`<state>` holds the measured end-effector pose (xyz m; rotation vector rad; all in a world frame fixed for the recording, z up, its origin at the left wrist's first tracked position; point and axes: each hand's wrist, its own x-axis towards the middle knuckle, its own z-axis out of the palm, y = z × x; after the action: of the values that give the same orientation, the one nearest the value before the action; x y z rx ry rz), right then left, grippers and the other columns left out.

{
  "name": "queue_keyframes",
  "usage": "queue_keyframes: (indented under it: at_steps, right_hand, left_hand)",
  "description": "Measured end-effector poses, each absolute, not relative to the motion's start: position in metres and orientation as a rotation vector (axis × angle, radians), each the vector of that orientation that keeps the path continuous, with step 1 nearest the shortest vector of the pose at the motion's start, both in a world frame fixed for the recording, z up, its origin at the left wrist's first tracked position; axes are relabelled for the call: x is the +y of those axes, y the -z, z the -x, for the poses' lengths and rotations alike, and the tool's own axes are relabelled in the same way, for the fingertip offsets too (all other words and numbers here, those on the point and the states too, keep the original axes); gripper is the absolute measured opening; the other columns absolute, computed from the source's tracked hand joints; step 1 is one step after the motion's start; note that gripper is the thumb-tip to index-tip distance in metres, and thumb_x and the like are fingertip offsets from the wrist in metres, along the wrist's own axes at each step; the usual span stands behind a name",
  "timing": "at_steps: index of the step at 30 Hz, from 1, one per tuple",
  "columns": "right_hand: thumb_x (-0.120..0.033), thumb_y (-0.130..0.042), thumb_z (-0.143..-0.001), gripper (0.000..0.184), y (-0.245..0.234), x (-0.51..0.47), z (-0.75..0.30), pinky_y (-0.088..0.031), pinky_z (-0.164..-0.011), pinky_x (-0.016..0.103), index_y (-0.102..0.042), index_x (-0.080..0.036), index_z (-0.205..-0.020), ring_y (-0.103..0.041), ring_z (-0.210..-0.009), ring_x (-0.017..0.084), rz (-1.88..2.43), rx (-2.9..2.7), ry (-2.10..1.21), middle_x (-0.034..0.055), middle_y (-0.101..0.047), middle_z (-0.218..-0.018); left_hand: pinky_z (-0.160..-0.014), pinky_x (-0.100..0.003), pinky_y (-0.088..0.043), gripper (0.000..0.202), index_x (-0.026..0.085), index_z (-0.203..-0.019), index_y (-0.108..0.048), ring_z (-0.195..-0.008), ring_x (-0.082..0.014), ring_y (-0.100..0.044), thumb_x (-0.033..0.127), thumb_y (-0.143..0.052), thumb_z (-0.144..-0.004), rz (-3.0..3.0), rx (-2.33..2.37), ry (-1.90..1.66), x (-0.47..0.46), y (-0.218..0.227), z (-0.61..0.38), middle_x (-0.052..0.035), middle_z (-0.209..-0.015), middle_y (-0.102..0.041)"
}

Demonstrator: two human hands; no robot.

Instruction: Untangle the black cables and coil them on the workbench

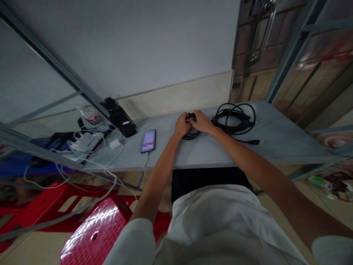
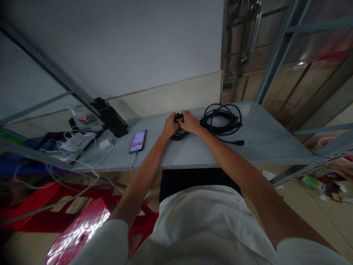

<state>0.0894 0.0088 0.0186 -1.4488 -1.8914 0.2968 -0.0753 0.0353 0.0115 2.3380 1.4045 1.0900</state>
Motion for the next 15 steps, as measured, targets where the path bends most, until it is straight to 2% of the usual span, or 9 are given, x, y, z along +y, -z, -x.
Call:
queue_keyframes:
  at_steps: [7, 15]
  right_hand:
    - [-0.030, -0.056, -0.105, 0.023, -0.0147, 0.0141, -0.0901, -0.056, -0.107, 0.041, -0.063, -0.017, -0.123, -0.066, -0.119, 0.028, 1.464, -1.941, -0.280, 0.0171, -0.066, -0.128]
    - [-0.021, -0.053, -0.104, 0.022, -0.0147, 0.0153, -0.0920, -0.054, -0.106, 0.039, -0.063, -0.016, -0.124, -0.065, -0.119, 0.028, 1.446, -1.990, -0.266, 0.0173, -0.068, -0.129]
  left_hand:
    - [-0.101, -0.042, -0.058, 0.026, 0.019, -0.122, -0.064, -0.109, -0.0294, -0.073, 0.012, -0.062, -0.097, -2.386, 1.373, -1.059, 0.0370, -0.0089, 0.0769, -0.0156, -0.119, -0.077]
    - [-0.106, -0.042, -0.057, 0.032, 0.018, -0.131, -0.066, -0.115, -0.0296, -0.073, 0.012, -0.060, -0.100, -2.395, 1.439, -1.031, 0.0353, -0.0083, 0.0758, -0.0154, -0.125, -0.077]
